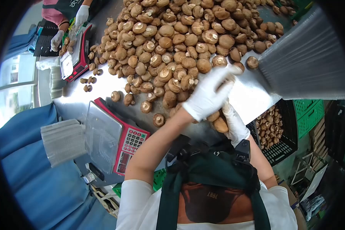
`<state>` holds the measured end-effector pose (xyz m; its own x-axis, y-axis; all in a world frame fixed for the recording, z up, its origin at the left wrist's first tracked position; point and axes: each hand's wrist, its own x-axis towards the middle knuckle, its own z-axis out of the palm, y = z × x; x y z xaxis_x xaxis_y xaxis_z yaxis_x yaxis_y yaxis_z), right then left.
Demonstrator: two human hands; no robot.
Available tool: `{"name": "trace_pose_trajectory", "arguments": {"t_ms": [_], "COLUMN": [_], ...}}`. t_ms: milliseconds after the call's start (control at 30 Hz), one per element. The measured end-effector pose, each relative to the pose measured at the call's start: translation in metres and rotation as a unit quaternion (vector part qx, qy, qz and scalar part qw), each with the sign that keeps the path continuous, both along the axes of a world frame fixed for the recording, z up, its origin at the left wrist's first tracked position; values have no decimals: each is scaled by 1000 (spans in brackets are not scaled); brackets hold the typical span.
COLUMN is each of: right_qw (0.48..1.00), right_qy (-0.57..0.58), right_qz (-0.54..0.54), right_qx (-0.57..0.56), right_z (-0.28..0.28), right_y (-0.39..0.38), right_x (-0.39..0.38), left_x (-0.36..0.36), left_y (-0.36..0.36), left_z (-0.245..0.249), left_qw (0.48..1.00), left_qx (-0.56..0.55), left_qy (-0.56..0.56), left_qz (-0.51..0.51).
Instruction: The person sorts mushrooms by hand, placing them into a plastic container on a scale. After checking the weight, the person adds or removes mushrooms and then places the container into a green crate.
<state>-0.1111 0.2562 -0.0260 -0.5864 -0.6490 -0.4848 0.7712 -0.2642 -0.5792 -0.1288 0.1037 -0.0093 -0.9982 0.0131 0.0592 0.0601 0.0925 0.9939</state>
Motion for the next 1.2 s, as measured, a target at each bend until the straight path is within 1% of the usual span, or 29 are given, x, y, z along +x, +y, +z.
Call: {"name": "trace_pose_trajectory", "arguments": {"t_ms": [67, 133, 167, 233, 267, 300, 333, 367, 433, 500, 533, 567, 600, 667, 700, 733, 767, 800, 833, 867, 900, 933, 967, 1000, 1033, 1100, 1133, 1167, 1200], "right_qw": [996, 993, 990, 972, 964, 953, 966, 967, 956, 937, 918, 884, 871, 884, 884, 914, 922, 938, 954, 965, 971, 974, 976, 977, 973, 970, 971, 974, 965], "right_qy": [-55, -107, -134, -172, -168, -164, -140, -117, -83, -114, -93, -70, -49, 16, 15, 2, 55, 74, 92, 78, 62, 75, 86, 50, 39, -6, -15, -33, -24], "right_qz": [-33, -27, -24, -142, -186, -231, -197, -200, -263, -330, -374, -434, -430, -389, -384, -320, -337, -300, -250, -244, -229, -212, -190, -157, -167, -203, -199, -180, -226], "right_qx": [54, 45, 40, 80, 92, 105, 92, 104, 98, 23, 90, 159, 233, 260, 266, 248, 185, 161, 135, 62, -10, -39, -69, -138, -157, -132, -130, -134, -129], "right_z": [-10, -47, -53, -52, -48, -43, -66, -52, -38, -69, -74, -66, -51, -60, -41, -26, -58, -60, -62, -73, -85, -90, -90, -83, -69, -59, -39, -23, -14], "right_y": [16, 55, 66, 80, 84, 89, 120, 131, 151, 205, 211, 208, 205, 210, 202, 198, 186, 179, 169, 151, 126, 110, 98, 90, 81, 77, 91, 108, 111], "right_x": [12, 16, 22, 36, 37, 37, 40, 32, 18, 17, 20, 19, 17, 18, 13, 8, 7, 3, -2, -6, -4, -7, -7, -5, -4, 1, 4, 7, 9], "left_x": [-1, 8, 8, 16, 17, 16, 10, 3, -19, -46, -53, -57, -64, -79, -84, -91, -103, -105, -89, -88, -81, -75, -55, -48, -43, -72, -56, -48, -44], "left_y": [24, 44, 51, 67, 71, 72, 67, 62, 36, 8, 9, -13, -19, -27, -35, -35, -40, -43, -4, -19, -23, -15, 31, 42, 43, -10, 27, 41, 47], "left_z": [-4, -11, -15, -21, -20, -19, -13, -10, -40, -35, -3, -41, -38, -55, -67, -67, -58, -64, 15, -5, -2, -3, 62, 67, 55, -72, -44, -19, -20], "left_qw": [995, 987, 963, 957, 952, 954, 954, 954, 930, 850, 857, 840, 815, 820, 816, 822, 853, 881, 870, 878, 910, 976, 964, 955, 956, 963, 973, 973, 971], "left_qx": [-3, -76, -177, -189, -212, -224, -234, -244, -326, -505, -512, -530, -574, -572, -576, -569, -515, -472, -485, -474, -411, -181, -144, -172, -161, 25, -79, -91, -79], "left_qy": [-30, -42, -16, 48, 103, 84, 67, 51, 170, 136, -4, 96, 68, 24, 51, 2, -65, 9, -52, 49, 7, -90, -192, -182, -137, -128, -44, -114, -146], "left_qz": [-94, -137, -203, -214, -196, -183, -172, -164, -16, 60, 50, 61, 19, -8, -13, -7, -51, -27, -70, -45, -56, -79, -114, -158, -202, -236, -212, -179, -174]}}
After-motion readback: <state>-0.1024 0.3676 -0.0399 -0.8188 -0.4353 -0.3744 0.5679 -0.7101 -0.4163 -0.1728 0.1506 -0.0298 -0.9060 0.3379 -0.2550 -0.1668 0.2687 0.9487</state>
